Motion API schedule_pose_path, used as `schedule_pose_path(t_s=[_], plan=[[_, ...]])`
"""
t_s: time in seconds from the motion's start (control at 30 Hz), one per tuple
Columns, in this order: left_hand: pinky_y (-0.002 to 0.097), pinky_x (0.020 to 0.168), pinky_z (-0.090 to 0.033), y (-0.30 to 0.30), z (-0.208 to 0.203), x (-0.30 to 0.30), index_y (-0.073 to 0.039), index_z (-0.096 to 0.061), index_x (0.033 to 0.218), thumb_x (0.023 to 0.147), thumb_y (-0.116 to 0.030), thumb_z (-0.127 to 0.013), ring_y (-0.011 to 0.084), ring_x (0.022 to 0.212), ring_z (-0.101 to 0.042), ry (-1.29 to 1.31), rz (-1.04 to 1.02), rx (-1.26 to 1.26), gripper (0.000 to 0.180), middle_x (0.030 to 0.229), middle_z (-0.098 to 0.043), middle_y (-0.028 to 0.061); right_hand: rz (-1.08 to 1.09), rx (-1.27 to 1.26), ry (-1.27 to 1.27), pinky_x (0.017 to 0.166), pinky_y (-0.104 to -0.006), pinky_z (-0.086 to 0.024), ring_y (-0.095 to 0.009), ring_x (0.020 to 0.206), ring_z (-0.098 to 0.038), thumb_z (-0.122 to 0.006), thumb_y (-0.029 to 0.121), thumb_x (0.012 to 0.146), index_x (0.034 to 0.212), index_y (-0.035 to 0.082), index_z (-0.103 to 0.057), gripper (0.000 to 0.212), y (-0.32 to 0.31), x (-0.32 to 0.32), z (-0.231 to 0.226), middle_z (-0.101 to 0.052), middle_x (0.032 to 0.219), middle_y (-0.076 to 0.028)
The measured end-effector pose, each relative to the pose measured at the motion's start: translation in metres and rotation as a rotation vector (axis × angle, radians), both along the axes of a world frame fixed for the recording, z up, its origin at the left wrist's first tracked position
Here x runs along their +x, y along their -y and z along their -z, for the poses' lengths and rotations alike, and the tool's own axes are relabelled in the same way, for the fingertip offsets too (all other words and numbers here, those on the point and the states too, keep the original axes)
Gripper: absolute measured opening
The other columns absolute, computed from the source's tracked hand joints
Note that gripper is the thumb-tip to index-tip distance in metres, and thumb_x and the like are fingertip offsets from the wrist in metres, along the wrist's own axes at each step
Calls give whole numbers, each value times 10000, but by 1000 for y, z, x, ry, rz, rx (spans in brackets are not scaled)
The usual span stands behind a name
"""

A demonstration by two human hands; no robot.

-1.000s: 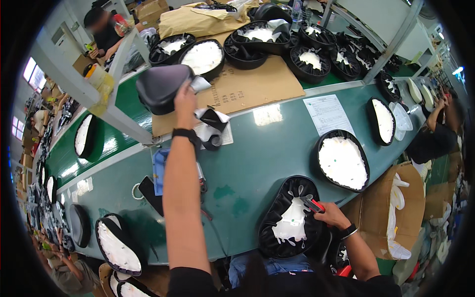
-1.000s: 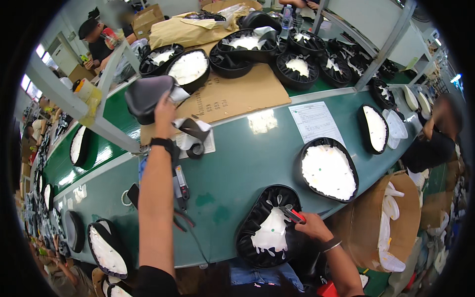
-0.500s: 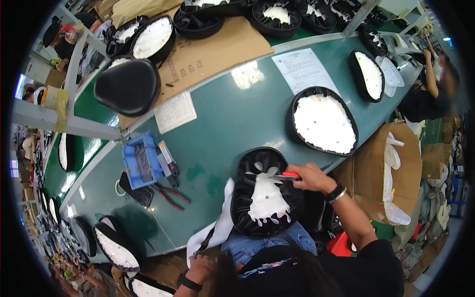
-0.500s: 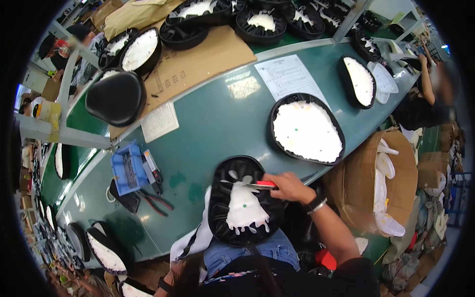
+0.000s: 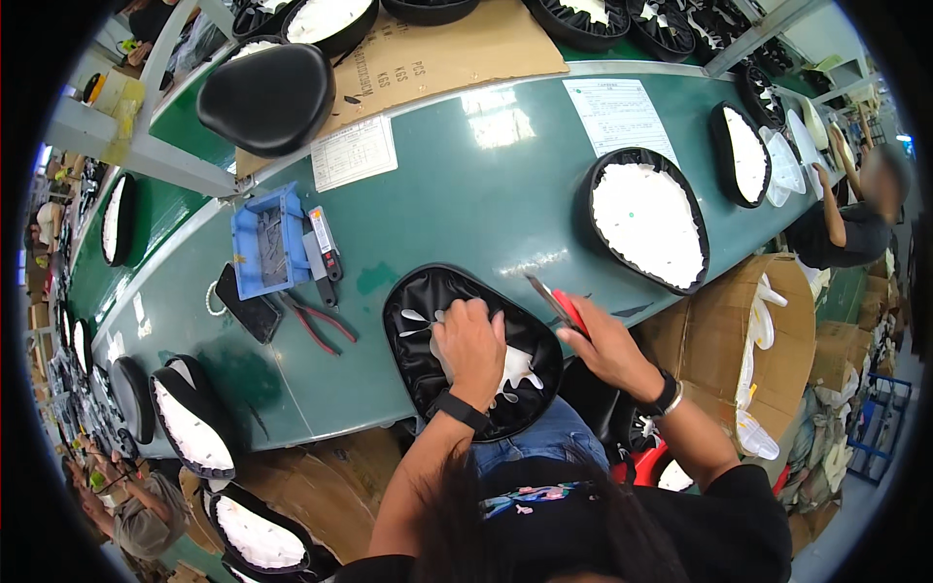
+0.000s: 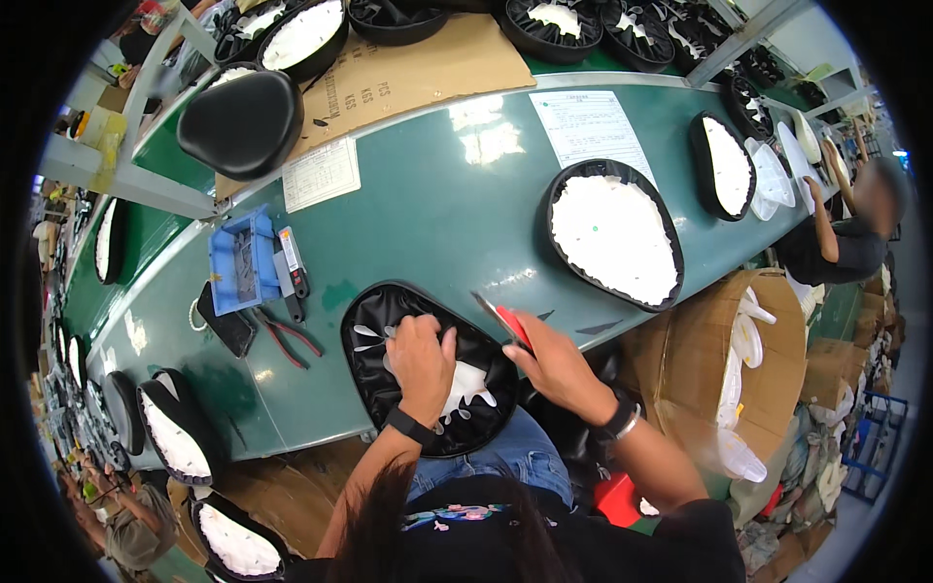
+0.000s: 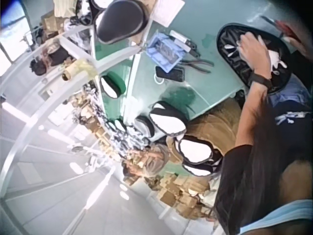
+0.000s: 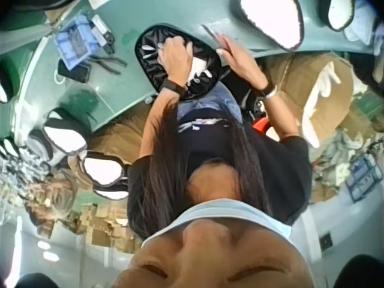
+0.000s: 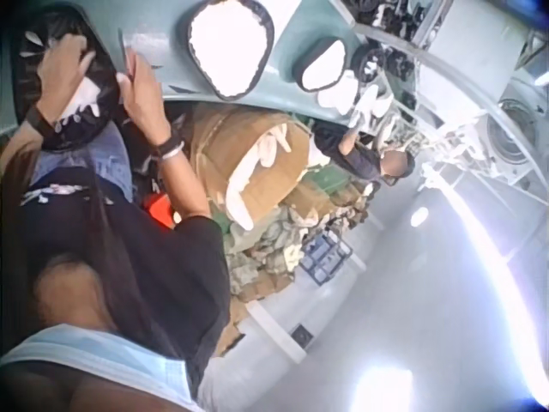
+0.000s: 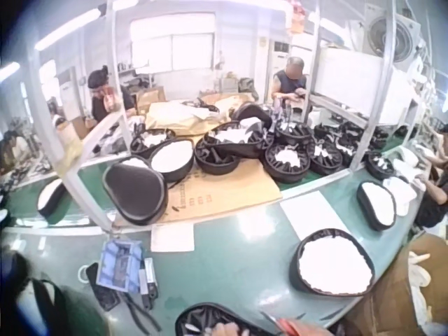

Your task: Fitting, securing, and trimming upholstery fabric on bicycle saddle bases at a factory workbench.

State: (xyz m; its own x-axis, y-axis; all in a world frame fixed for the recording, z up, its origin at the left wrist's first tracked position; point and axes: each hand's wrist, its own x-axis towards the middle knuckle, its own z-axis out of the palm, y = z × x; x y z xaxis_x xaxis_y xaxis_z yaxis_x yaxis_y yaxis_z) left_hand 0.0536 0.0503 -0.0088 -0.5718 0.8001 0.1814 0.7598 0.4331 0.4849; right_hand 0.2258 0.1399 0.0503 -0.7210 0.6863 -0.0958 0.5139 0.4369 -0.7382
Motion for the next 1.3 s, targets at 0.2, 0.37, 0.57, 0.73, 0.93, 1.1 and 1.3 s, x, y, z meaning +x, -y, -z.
schedule_pose_path(t_s=[0.2,0.37,0.57,0.73,0.93,1.1,1.3], plan=[[454,654,-396,12,11,-19,-33,-504,658,768,-115,-643,334,706,-523,236,307,73,195,678,-533,134,-241,239,347,497,-410,-458,-286,641,-599,-567,128,879,1437,135,-344,601,14,-13,-34,-544,779,-118],[451,605,-396,15,10,-26,-28,-491,611,736,-81,-638,329,660,-515,293,316,147,200,633,-515,132,-450,361,490,495,-407,-460,-305,561,-576,-521,97,846,1426,146,-365,603,8,-54,-30,-542,770,-152],[429,618,-392,25,-12,-49,-34,-508,620,701,-74,-649,301,732,-512,250,454,152,168,732,-530,114,-409,305,616,484,-411,-452,-300,549,-570,-516,84,842,1410,174,-393,588,26,-20,-39,-526,755,-157],[392,786,-361,3,-2,-59,-48,-566,683,683,-116,-678,265,899,-485,70,840,133,132,899,-547,93,-403,376,634,471,-399,-439,-282,553,-568,-493,66,846,1435,184,-371,613,22,-28,-36,-518,767,-163],[394,762,-356,-4,8,-67,-45,-526,590,709,-177,-690,263,845,-483,229,950,149,242,677,-515,66,-419,369,627,465,-392,-436,-268,568,-573,-493,61,837,1443,176,-357,631,23,-20,-28,-512,785,-162],[371,729,-325,5,9,-104,-52,-482,518,771,-239,-693,232,714,-443,1346,801,261,379,516,-417,56,-333,184,652,463,-398,-446,-269,574,-572,-506,54,833,1449,170,-341,649,43,12,-23,-512,784,-154],[376,697,-354,-8,4,-60,-50,-567,593,759,-316,-715,222,719,-483,612,1095,180,348,625,-514,53,-256,233,533,467,-397,-456,-266,583,-582,-535,75,833,1444,139,-355,640,44,-2,-18,-508,763,-140]])
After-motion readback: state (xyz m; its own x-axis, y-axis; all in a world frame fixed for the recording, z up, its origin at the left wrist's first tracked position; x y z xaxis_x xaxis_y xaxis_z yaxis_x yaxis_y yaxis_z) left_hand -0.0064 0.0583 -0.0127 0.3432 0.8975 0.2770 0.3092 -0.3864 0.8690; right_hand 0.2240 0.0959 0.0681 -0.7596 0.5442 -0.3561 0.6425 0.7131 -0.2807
